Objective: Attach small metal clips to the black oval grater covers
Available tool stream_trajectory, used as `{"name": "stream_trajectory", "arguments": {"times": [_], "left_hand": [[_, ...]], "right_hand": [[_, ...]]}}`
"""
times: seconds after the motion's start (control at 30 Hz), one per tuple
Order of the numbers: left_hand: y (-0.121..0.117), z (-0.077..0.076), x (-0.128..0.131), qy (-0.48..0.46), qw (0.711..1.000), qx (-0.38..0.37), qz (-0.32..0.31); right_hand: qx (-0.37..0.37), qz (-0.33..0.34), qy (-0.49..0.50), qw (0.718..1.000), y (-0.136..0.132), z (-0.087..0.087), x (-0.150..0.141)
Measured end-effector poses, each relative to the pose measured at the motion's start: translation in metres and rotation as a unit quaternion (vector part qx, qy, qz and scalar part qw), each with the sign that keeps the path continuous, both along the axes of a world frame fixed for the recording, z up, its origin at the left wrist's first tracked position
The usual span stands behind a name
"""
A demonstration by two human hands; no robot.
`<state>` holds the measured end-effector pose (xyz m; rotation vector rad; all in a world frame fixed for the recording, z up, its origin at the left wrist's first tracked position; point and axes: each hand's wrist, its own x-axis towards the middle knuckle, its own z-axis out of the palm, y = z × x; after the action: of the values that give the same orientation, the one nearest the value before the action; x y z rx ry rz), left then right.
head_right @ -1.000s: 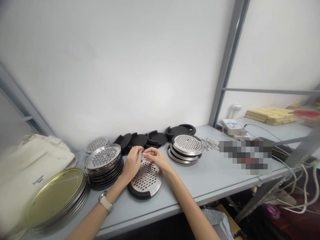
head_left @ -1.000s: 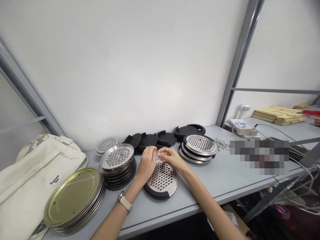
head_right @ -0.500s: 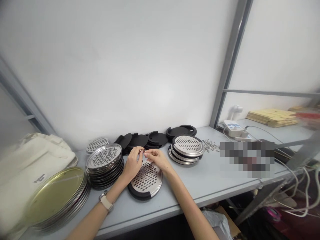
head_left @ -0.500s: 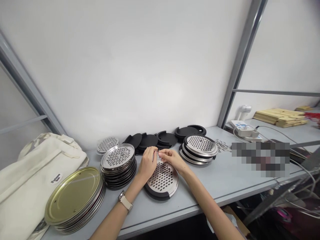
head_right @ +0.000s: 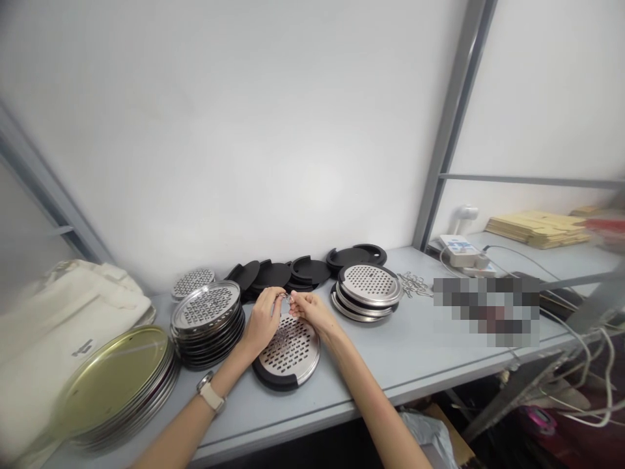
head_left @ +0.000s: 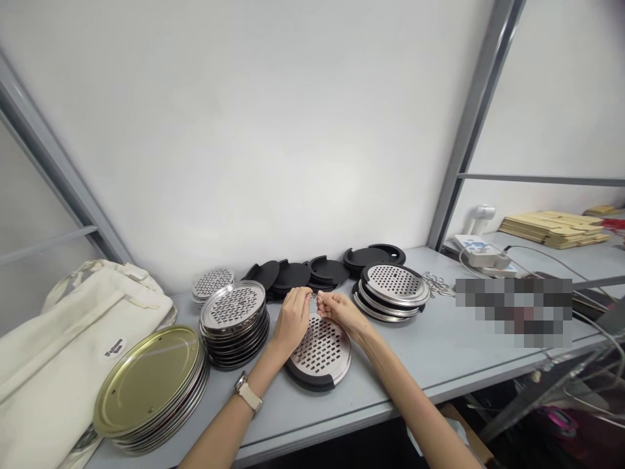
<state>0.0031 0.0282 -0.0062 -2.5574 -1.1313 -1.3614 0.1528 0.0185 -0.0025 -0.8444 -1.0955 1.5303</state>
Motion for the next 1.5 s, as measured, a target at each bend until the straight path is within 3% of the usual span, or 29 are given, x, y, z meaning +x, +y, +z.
{"name": "stream_trajectory", "arguments": {"times": [0.2,0.73,0.97,1.5], "left_hand": [[-0.002,0.004,0.001,-0.005,1.0,0.003,0.011],[-0.005,0.006,0.0,0.0,1.0,-0.007,0.023],[-0.005,0.005,0.0,0.003,1.0,-0.005,0.022],[-0.006,0.006,0.0,-0.003,1.0,-0.012,0.02]], "right_hand": [[-0.005,-0.024,0.004,1.0,0.002,-0.002,0.001],[0.044,-0.002,-0.051,0.998,0.001,0.001,-0.001],[0.033,-0.067,-0.048,0.996,0.002,-0.001,0.001],[0.072,-0.106,-0.1,0.987,0.009,-0.009,0.0]]}}
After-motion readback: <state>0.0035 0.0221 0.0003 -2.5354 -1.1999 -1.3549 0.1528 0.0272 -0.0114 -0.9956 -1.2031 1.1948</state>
